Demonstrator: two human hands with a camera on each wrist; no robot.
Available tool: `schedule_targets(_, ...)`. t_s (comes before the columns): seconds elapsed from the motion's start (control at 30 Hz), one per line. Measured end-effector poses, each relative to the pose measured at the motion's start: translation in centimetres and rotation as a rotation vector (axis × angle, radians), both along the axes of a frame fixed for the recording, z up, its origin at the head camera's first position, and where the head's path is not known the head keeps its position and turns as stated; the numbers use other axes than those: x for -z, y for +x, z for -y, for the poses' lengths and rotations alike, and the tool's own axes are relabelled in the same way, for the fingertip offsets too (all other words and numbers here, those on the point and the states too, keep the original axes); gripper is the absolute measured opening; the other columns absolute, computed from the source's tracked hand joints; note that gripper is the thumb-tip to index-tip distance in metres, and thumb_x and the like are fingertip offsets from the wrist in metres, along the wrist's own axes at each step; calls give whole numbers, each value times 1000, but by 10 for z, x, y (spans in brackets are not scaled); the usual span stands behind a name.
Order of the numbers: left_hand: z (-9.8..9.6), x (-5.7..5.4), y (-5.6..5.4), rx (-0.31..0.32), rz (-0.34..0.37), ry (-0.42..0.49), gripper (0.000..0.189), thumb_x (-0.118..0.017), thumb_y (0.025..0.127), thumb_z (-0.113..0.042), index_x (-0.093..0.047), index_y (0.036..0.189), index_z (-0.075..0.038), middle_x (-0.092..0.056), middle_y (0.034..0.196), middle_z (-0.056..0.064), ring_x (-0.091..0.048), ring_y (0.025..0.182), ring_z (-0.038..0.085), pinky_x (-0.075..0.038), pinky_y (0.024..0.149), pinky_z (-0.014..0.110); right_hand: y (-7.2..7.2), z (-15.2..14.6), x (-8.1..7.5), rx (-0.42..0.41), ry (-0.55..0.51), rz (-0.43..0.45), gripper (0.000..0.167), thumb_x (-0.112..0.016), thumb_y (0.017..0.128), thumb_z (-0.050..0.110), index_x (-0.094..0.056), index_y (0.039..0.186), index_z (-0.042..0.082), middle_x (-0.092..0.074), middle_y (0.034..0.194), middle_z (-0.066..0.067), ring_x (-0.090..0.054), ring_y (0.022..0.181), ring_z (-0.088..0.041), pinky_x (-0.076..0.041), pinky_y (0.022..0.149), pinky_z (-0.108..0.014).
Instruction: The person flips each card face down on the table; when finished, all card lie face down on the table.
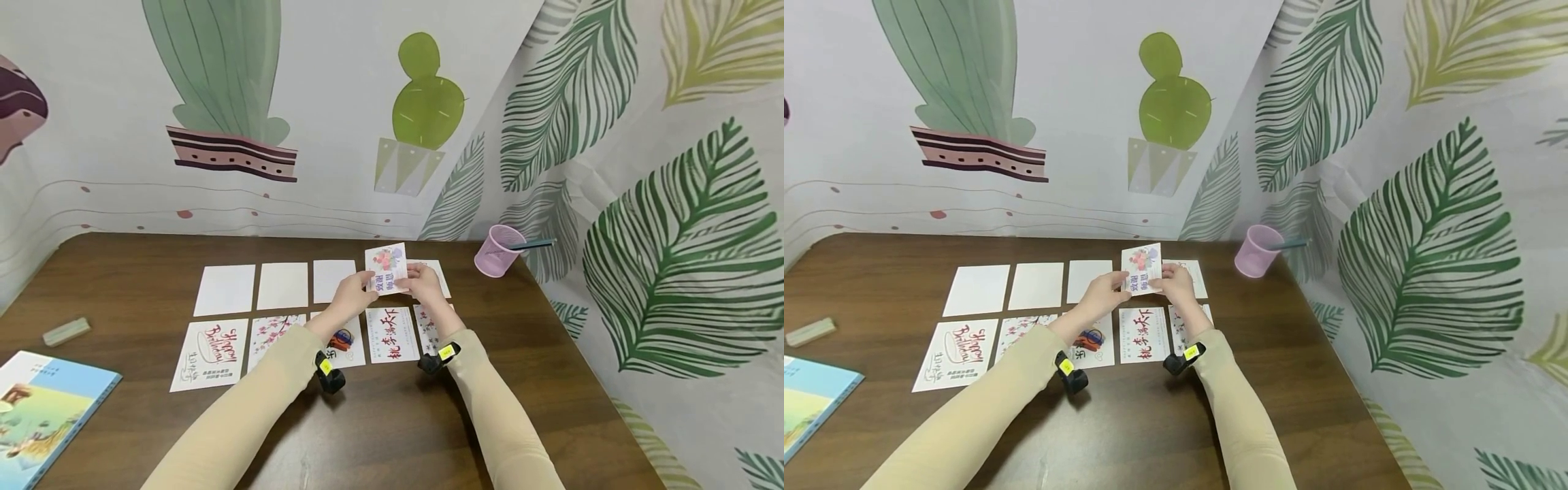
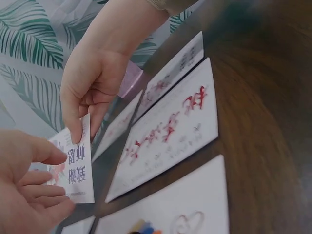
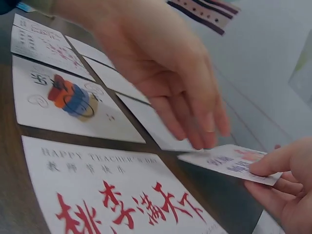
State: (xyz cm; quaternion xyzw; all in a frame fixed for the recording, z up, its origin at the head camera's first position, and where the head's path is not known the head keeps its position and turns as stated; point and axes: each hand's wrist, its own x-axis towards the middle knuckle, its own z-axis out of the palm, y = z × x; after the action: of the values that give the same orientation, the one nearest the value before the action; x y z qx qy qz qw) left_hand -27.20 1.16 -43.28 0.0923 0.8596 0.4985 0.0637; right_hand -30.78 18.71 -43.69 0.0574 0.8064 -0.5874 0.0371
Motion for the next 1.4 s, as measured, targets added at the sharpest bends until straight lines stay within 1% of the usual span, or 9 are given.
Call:
schedule_targets(0.1,-1,-9,0,-53,-70,31,49,-65,92,-12,-52,138,-1,-55,139,20,-53,128,36,-47,104,47,7,5,-5,11,54,-116,40,-68,82,-2,-58,121,-6,-68,108,-22,-64,78,-12,-50,64,-17)
schedule_targets(0.27,-4,-20,0,-141,-165,111,50,-74,87,-27,-61,130,-5,-66,125,16,-68,105,30,-57,84,39,18,18,-11,6,147,-327,37,-66,82,-3,-62,118,-5,-68,100,-21,-70,89,-29,-56,71,-23)
schedule_targets(0.37,-6,-25,-1,-188,-200,143,51,-77,83,-33,-64,125,-7,-70,118,14,-71,93,27,-58,75,35,24,26,-14,2,167,-413,36,-68,82,-3,-63,117,-5,-67,94,-20,-69,90,-34,-58,74,-29)
schedule_targets(0.47,-6,-27,0,-217,-226,149,54,-80,80,-36,-65,123,-6,-71,115,14,-70,91,27,-55,73,36,28,32,-15,-4,183,-466,36,-70,81,-1,-65,116,-4,-69,96,-20,-69,89,-33,-58,77,-33)
schedule_targets(0.67,-6,-28,2,-218,-230,156,60,-81,79,-37,-63,127,-6,-70,120,14,-63,113,30,-53,85,43,35,38,-14,-48,183,-499,40,-72,80,-2,-64,120,-2,-70,112,-21,-70,94,-34,-59,82,-38)
schedule_targets(0.93,-3,-28,5,-187,-206,194,49,-73,88,-22,-60,131,-3,-68,120,17,-72,92,29,-60,74,34,41,39,-16,-199,43,-473,52,-73,79,-5,-56,128,-5,-61,125,-27,-65,107,-38,-57,89,-37)
schedule_targets(1.13,0,-24,4,-165,-207,182,36,-60,94,-11,-61,128,2,-69,115,20,-71,90,29,-59,67,31,39,25,-14,-344,204,-459,64,-79,80,7,-51,138,5,-54,132,-16,-58,116,-33,-53,93,-47)
schedule_targets(1.27,1,-19,1,-183,-208,126,33,-56,95,-9,-60,125,4,-68,115,22,-70,88,31,-57,67,33,34,15,-15,-395,244,-428,56,-75,85,14,-53,136,6,-54,132,-15,-57,116,-32,-51,95,-50)
schedule_targets(1.4,1,-15,-3,-173,-170,131,35,-55,97,-8,-54,130,5,-66,119,24,-70,94,33,-58,72,36,24,4,-16,-333,192,-416,41,-72,88,12,-59,126,1,-60,124,-18,-61,109,-34,-52,94,-47)
